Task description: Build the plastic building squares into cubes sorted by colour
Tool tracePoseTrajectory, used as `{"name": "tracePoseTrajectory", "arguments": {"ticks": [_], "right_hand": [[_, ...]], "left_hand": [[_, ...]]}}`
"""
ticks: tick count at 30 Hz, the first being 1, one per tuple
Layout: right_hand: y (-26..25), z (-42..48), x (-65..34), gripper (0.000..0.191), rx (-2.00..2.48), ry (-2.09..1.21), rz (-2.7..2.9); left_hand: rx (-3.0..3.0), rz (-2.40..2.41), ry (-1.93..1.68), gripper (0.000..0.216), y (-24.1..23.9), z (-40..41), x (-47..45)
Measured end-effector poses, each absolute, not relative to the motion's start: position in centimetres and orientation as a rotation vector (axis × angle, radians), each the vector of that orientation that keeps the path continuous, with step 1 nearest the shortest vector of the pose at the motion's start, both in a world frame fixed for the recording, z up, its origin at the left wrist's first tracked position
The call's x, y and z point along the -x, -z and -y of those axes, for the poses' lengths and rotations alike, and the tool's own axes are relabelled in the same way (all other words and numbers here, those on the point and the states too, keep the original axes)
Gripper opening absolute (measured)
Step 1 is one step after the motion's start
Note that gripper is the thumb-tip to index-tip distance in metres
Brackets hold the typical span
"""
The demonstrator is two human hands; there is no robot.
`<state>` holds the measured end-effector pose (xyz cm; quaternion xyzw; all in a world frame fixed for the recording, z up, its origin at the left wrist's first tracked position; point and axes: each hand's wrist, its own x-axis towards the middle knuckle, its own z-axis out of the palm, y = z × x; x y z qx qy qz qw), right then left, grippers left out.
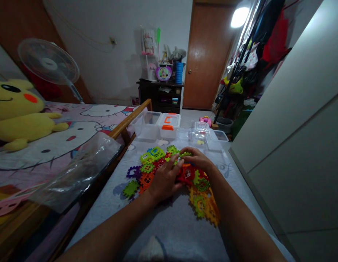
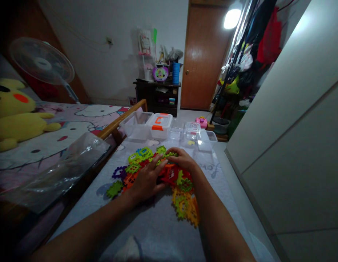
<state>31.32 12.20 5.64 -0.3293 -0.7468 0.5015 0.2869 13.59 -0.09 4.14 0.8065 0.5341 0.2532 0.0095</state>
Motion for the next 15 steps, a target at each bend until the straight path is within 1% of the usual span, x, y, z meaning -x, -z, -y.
{"name": "tracePoseTrajectory", "arguments": {"ticks": [5,9,12,15], "right_hand": [[-5.7,-11.8,-33.1,0.030,0.868,-1.387,1.944],[-5.3,-10.7,-34.8,0.030,0.907,-1.232,2.101],[-4.7,-9.9,-36.1,0.044,1.018,-1.102,2.157],[-3.6,-9.6,-36.7,0.063,1.225,-1.016,2.158]], "left_hand": [[-2.416,-1.750,-0.952,0.053,-5.3,-1.6,-12.4],[-2.410,-1.830,-0.886,0.037,-5.5,-2.8,-9.9],[-2.365,-1.874,-0.834,0.031,-5.0,-4.0,-7.2],[-2.215,-1.997,-0.796,0.041,-3.9,-5.6,-4.2]]}}
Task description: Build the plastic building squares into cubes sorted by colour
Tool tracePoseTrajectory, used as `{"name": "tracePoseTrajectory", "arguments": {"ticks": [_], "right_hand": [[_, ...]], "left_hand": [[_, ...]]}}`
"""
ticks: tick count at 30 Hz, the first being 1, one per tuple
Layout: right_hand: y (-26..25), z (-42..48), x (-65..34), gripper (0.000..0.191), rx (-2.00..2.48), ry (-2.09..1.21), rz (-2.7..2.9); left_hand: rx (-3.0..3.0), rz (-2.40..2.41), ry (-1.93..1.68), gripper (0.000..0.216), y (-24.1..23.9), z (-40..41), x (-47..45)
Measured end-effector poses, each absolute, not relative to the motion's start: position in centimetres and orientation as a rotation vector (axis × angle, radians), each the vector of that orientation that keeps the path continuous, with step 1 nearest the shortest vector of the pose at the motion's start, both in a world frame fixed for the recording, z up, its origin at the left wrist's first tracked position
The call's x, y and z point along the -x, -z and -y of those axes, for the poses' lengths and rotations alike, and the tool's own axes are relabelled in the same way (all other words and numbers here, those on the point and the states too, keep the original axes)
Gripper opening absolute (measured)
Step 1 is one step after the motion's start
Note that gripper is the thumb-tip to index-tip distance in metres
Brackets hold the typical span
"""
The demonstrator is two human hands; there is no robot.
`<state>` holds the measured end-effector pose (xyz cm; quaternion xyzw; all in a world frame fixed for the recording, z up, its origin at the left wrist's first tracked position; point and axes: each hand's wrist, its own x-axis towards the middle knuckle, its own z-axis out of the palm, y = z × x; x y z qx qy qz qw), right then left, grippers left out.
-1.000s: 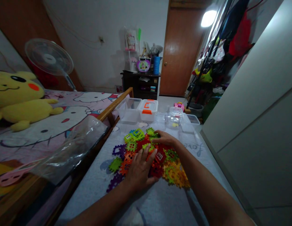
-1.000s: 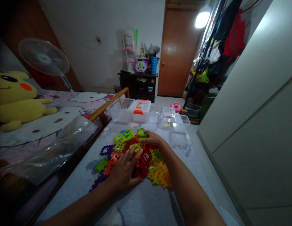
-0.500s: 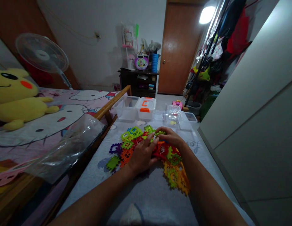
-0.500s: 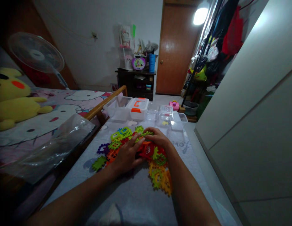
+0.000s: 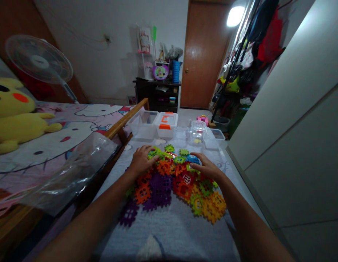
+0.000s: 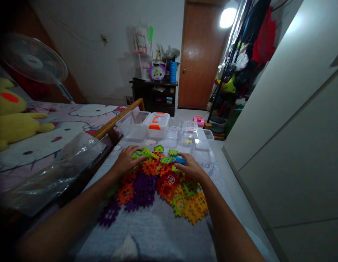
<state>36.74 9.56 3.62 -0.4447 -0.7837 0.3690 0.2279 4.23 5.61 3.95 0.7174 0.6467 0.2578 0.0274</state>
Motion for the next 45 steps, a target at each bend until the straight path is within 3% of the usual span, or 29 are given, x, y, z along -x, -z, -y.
{"name": "tracePoseTrajectory", "arguments": {"ticks": [3,9,13,21,30,36,40,45], "right_hand": [[-2.5,-9.4,-36.1,0.070,1.337,-0.942,2.190],[-2.7,-8.6,-33.1,0.058,1.220,-0.887,2.196],[-3.2,-8.9,-31.8,0.057,1.112,-0.854,2.217],[-3.7,-9.4,-30.2,0.031,0.918,-0.835,2.183],[-4.9,-8.4,-28.4,0.018,0.717,-0.825,2.183],[-3.7,-9.0,-35.4,0.024,1.190,-0.620,2.100],[-1.4,-8.5,-39.2,0.031,1.634,-0.433,2.113],[-1.3,-6.6,-38.8,0.032,1.568,-0.614,2.147]], "left_hand": [[-2.041,-1.982,-0.669,0.057,-2.6,-6.8,-2.1],[-1.880,-1.738,-0.631,0.070,-3.0,-5.8,-2.6],[-1.897,-1.598,-0.643,0.062,-4.4,-4.8,-3.7],[-2.080,-1.537,-0.821,0.043,-4.1,-8.3,-3.9],[-2.185,-1.579,-0.335,0.050,-4.7,-16.5,-6.3],[-2.149,-1.495,-0.093,0.065,-4.5,-18.4,-7.6],[-2.159,-1.443,-0.035,0.057,-4.6,-17.4,-8.1],[-2.180,-1.362,-0.021,0.043,-5.7,-14.6,-8.2]]}}
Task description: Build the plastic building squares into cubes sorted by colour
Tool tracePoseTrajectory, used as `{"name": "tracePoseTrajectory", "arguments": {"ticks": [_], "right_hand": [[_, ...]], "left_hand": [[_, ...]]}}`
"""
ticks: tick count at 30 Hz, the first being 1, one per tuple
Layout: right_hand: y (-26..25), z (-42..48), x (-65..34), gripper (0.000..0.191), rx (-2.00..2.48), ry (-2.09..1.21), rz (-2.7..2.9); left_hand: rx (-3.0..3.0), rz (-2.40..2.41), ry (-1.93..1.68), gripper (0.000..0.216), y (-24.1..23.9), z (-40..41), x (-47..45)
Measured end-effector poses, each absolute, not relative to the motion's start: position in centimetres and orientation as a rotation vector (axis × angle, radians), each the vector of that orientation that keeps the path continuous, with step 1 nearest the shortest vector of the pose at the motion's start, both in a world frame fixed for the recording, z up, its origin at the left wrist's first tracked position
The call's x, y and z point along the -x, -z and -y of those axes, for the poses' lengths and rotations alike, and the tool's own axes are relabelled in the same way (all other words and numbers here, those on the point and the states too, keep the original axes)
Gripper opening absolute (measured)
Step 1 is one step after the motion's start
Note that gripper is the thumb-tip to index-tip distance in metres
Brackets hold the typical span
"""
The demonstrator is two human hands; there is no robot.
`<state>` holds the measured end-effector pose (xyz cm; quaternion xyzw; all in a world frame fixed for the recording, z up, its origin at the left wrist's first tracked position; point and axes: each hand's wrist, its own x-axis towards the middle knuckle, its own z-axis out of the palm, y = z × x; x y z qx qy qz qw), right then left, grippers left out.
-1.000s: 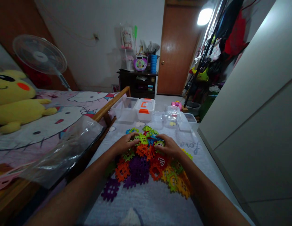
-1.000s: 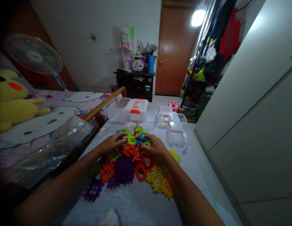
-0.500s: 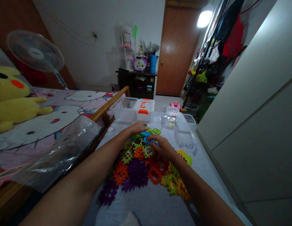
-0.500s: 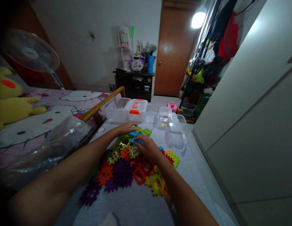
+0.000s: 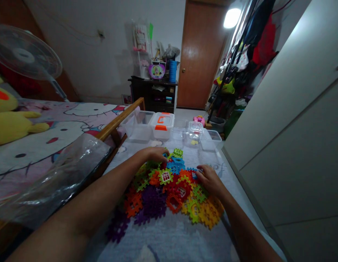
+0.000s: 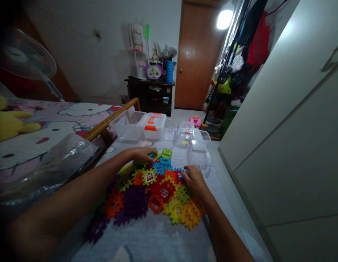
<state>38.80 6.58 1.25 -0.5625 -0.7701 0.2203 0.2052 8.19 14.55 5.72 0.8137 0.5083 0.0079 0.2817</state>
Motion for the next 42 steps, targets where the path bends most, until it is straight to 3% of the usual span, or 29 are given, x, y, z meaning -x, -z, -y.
{"name": "tracePoseTrajectory", "arguments": {"ticks": [6,15,21,29,42], "right_hand": [[-2.7,-5.7,-37.2,0.027,1.239,-1.027,2.103],[-1.5,-12.7,-35.0,0.025,1.345,-0.720,1.983],[-1.0,-16.0,-31.8,0.050,1.436,-0.734,1.993],[-1.6,-14.0,-28.9,0.067,1.260,-1.181,2.049],[-7.6,-6.5,-27.4,0.028,0.563,-1.202,2.246]], "left_hand": [[-2.173,-1.298,-0.058,0.042,-8.0,-10.5,-7.3],[-2.260,-1.549,-0.561,0.054,-7.0,-5.4,-2.3],[-2.082,-2.008,-0.530,0.066,-2.2,-2.1,3.3],[-1.994,-1.893,-0.614,0.060,0.6,-0.4,2.0],[-1.979,-2.002,-0.848,0.053,-1.5,-4.1,-0.2]]}}
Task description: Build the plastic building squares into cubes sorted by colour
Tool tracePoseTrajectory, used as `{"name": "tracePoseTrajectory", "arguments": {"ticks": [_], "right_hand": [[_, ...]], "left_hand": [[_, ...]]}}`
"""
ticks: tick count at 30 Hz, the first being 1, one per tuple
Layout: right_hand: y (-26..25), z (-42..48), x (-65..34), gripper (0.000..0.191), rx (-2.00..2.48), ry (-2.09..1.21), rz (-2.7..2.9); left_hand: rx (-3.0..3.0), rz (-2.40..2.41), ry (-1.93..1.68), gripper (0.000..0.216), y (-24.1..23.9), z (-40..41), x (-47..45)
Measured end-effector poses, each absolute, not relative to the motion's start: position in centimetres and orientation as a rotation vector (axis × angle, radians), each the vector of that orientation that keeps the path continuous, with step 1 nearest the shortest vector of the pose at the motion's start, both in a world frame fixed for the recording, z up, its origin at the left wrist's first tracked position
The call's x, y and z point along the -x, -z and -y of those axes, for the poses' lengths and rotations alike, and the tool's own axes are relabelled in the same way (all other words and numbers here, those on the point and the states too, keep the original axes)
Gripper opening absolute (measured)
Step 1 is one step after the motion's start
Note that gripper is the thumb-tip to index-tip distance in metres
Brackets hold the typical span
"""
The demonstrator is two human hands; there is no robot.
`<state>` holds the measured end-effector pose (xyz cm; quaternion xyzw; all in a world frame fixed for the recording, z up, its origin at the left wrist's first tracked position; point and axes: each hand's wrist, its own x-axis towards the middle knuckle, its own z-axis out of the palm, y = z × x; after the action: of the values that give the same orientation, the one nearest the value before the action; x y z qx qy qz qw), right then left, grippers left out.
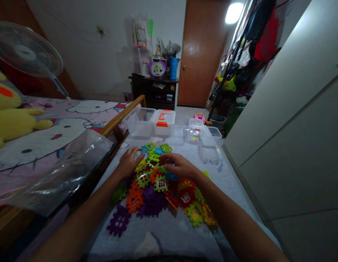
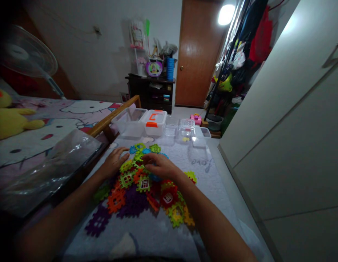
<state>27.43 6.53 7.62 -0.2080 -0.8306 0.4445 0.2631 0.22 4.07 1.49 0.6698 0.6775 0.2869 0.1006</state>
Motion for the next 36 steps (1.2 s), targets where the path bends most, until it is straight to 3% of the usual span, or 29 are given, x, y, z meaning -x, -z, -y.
{"name": "tracePoseTrajectory", "arguments": {"ticks": [8,15,22,26,33,36], "right_hand": [[-6.7,-6.7,-34.8,0.031,1.071,-0.913,2.070],[-2.7,-3.5,-43.4,0.048,1.480,-0.772,2.256],[-1.2,-4.2,-41.2,0.042,1.502,-0.717,2.260],[-1.2,-6.1,-38.2,0.036,1.466,-0.658,2.211],[-1.5,-6.6,-37.4,0.029,1.290,-0.673,2.029],[-2.2,-5.2,-38.5,0.017,1.231,-0.668,2.105]], "left_hand": [[-2.104,-1.772,-0.610,0.063,-3.8,-6.4,-2.8],[-2.060,-1.679,-0.600,0.066,-3.3,-5.0,-2.6],[-2.477,-1.468,-0.560,0.069,-5.8,1.3,-5.5],[-2.707,-1.258,-0.475,0.090,-5.7,5.1,-8.8],[-2.861,-1.361,-0.502,0.051,-3.0,5.6,-10.7],[-2.888,-1.403,-0.617,0.038,-2.8,5.0,-10.1]]}}
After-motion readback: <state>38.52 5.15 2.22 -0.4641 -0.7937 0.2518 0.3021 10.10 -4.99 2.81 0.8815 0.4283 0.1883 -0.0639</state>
